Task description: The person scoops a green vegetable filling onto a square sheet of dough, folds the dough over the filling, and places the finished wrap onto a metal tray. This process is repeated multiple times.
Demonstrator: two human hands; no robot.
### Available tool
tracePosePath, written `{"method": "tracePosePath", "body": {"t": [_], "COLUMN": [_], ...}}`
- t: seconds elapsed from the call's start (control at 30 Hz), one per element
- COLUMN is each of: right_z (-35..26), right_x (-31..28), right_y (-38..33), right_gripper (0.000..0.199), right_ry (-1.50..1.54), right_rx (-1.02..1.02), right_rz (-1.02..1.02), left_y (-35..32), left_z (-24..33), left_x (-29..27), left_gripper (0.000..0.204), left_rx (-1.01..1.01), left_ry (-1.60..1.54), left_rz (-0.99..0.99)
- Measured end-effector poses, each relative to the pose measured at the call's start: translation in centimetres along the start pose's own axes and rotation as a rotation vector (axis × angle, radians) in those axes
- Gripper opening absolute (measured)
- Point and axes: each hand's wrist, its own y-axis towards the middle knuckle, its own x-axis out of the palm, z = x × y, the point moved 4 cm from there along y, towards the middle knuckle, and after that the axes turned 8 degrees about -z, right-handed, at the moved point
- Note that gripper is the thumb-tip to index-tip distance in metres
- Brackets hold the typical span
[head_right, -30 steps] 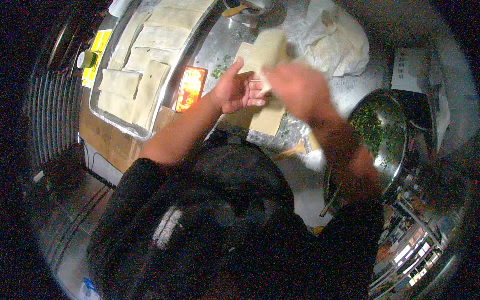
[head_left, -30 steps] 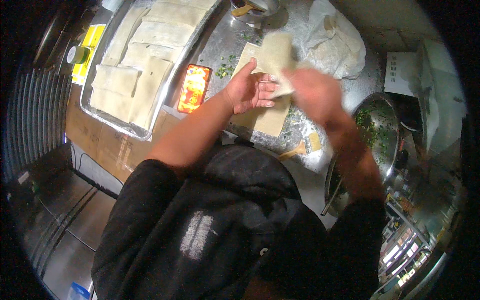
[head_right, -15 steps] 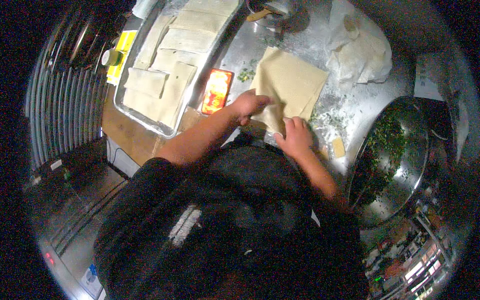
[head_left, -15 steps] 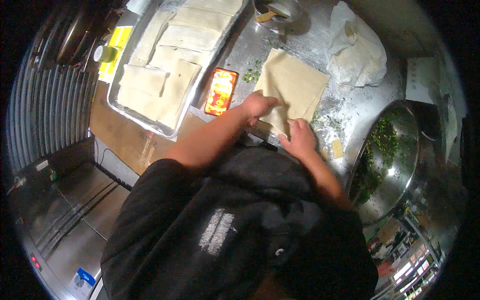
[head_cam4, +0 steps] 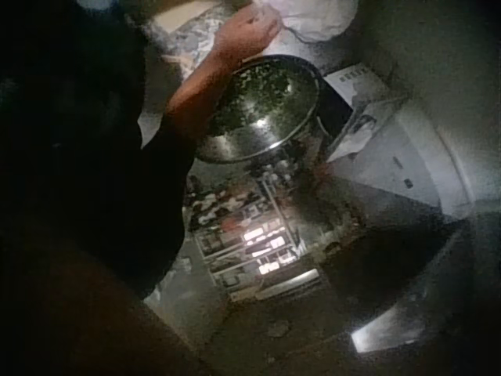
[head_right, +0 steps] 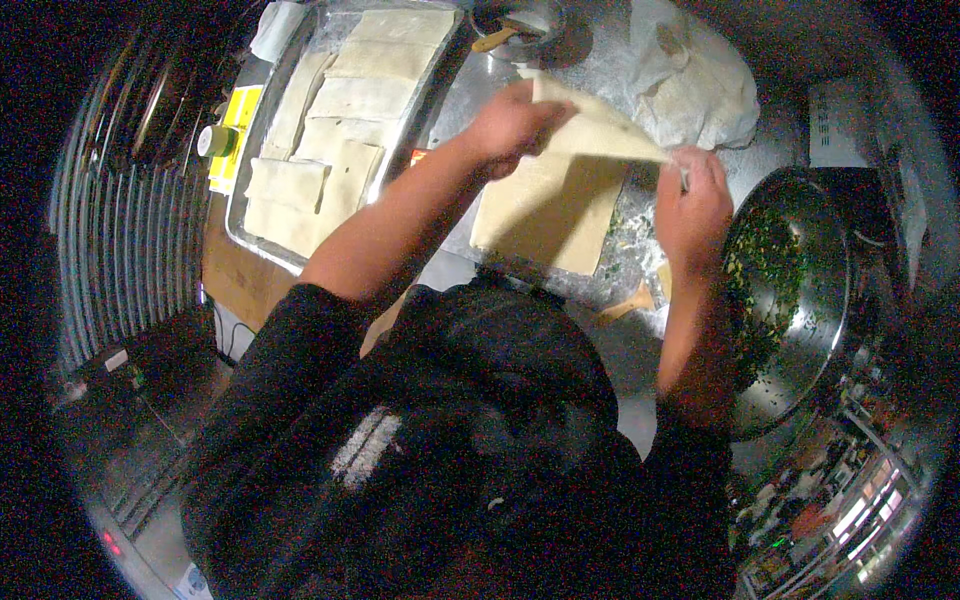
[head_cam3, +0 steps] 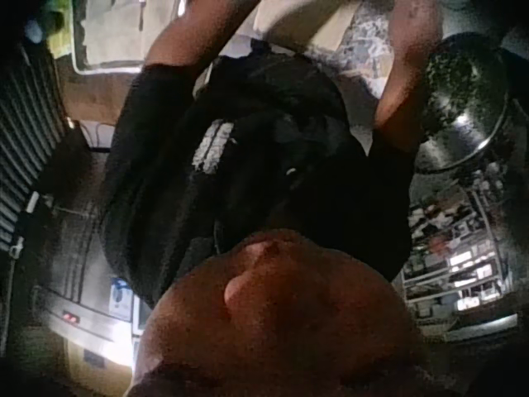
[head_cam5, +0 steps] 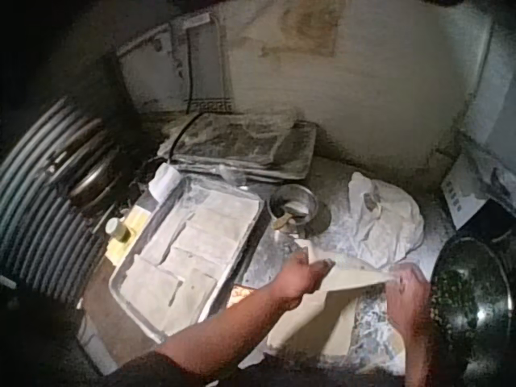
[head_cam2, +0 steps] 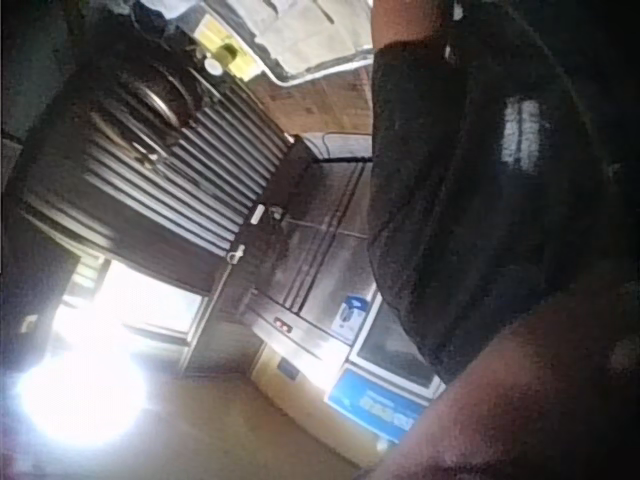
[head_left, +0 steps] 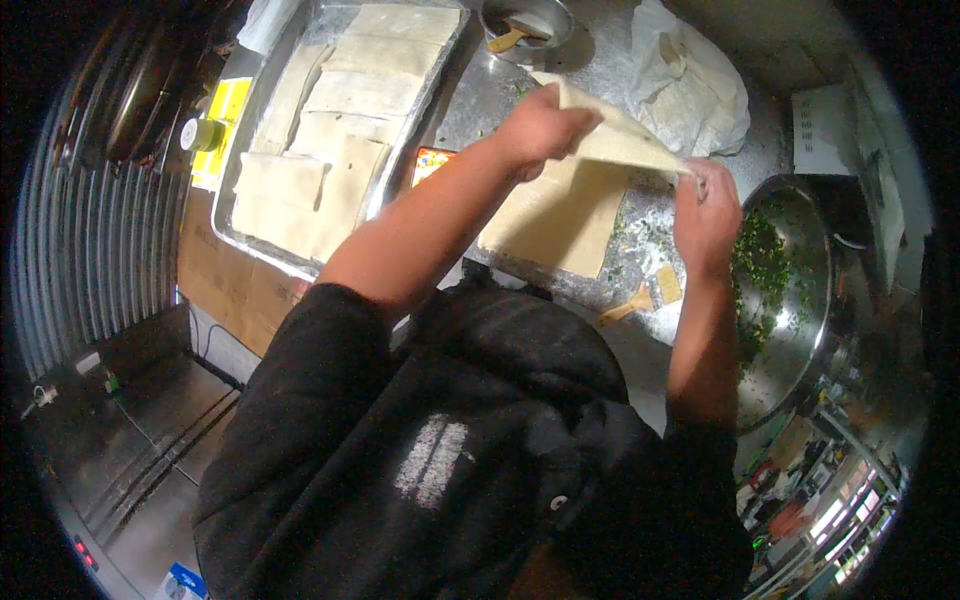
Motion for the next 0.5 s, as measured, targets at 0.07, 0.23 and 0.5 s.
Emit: {"method": "tracePosePath", "body": {"t": [0.07, 0.23, 0.5], "right_z": [-0.5, 1.3, 3.2], "right_x": [0.7, 8.1, 12.4], "right_y": [-2.3, -10.6, -15.7], "right_gripper": [0.018, 0.018, 0.015], "right_ry": [-0.081, -0.010, -0.108], "right_rx": [-0.036, 0.145, 0.098], "right_rz": [-0.043, -0.323, -0.453], "left_y": [-2.2, -7.3, -10.6], "left_z": [-2.1, -11.7, -15.1], "left_x": [-0.7, -4.2, -7.5], "left_gripper": [0.028, 0.036, 0.049], "left_rx": [0.015, -0.381, -0.327], "left_ry": [0.009, 0.436, 0.828], "left_rz": [-0.058, 0.091, 0.201]}}
